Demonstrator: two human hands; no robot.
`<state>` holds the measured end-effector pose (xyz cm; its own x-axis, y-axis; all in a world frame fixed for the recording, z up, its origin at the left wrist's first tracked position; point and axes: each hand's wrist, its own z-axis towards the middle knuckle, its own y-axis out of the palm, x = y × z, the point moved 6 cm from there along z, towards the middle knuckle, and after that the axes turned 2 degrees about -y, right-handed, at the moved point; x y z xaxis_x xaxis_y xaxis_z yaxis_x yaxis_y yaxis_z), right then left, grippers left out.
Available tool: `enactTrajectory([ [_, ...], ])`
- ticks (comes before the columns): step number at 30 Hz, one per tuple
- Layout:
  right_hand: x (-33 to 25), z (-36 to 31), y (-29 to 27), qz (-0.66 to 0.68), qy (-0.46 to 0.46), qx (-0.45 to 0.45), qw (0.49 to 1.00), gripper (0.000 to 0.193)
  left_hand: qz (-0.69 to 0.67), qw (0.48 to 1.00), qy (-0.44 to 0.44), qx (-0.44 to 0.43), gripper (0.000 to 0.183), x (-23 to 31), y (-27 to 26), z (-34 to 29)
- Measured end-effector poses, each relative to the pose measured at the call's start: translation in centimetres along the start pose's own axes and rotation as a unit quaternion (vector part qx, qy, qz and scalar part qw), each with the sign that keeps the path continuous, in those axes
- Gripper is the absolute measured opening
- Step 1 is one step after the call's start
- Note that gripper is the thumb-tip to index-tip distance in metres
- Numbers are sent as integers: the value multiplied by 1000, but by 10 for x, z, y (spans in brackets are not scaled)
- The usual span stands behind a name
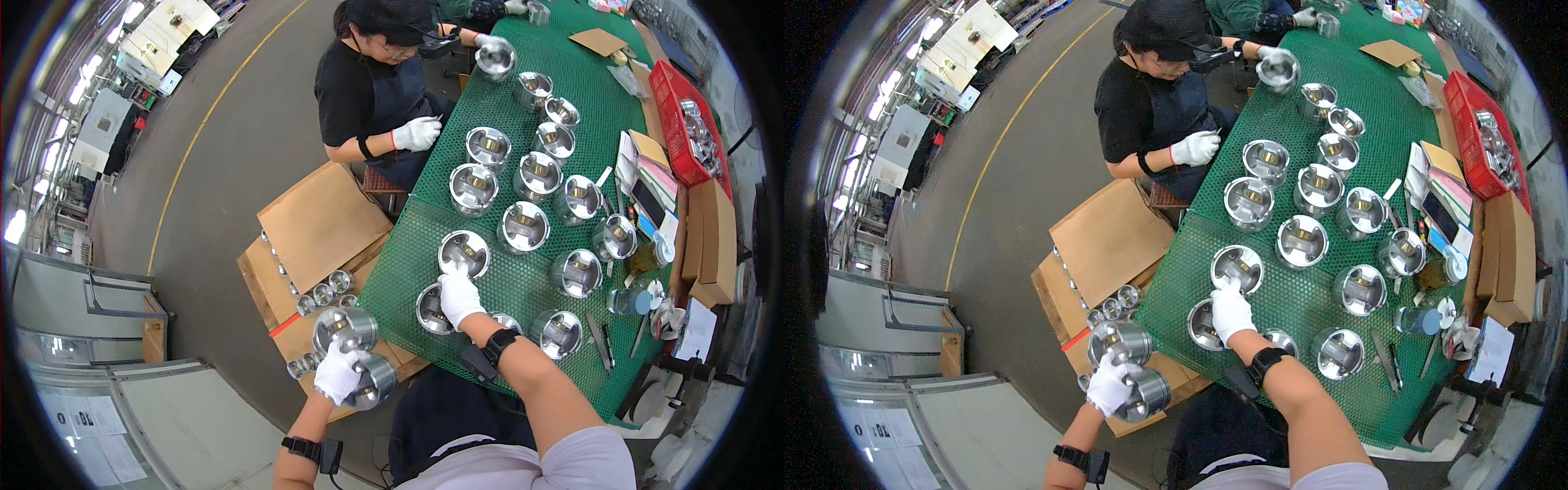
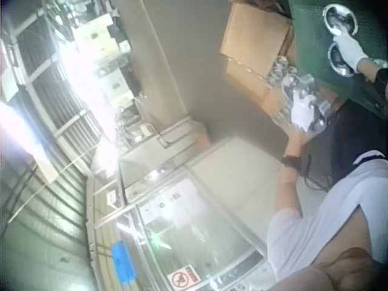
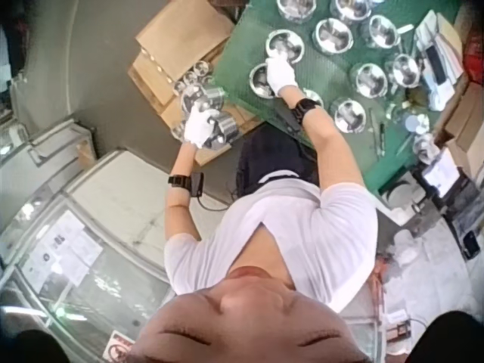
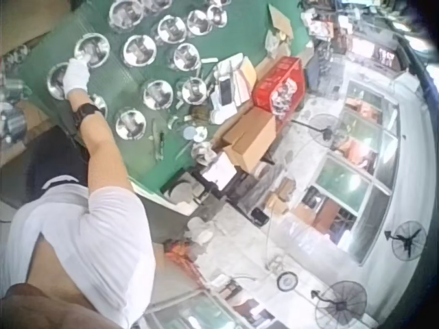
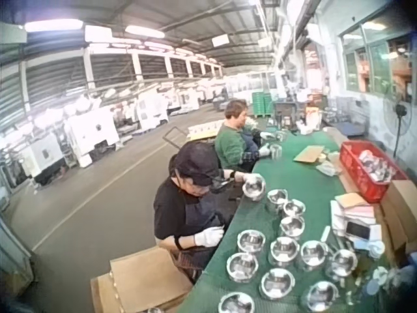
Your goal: Move metal pistons between a cardboard box and a work table.
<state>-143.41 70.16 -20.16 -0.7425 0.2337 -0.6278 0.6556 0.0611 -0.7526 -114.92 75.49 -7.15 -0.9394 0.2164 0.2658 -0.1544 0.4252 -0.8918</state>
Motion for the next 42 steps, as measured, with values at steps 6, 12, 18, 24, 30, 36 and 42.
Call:
enactTrajectory([
  [6, 27, -1, -9, 90, 115, 31, 989, 45, 66, 994, 49, -79, 27, 50, -28, 80],
  [12, -1, -12, -37, 171, 195, -5, 966, 44, 141, 970, 167, -107, 22, 73, -20, 153],
  [18, 25, -8, -15, 137, 154, 14, 978, 49, 98, 974, 31, -200, 52, 113, -15, 213],
  [24, 14, -13, -27, 190, 234, -22, 953, 50, 80, 966, 82, -230, 66, 135, -5, 236],
  [30, 14, -11, -22, 192, 262, -31, 945, 50, 58, 965, 51, -253, 68, 118, 20, 240],
  [36, 1, -6, -36, 169, 226, -15, 959, 41, 15, 970, 34, -240, 77, 119, 12, 234],
  [42, -12, -7, -44, 64, 68, -4, 996, 30, 21, 965, 26, -258, 84, 123, 9, 225],
])
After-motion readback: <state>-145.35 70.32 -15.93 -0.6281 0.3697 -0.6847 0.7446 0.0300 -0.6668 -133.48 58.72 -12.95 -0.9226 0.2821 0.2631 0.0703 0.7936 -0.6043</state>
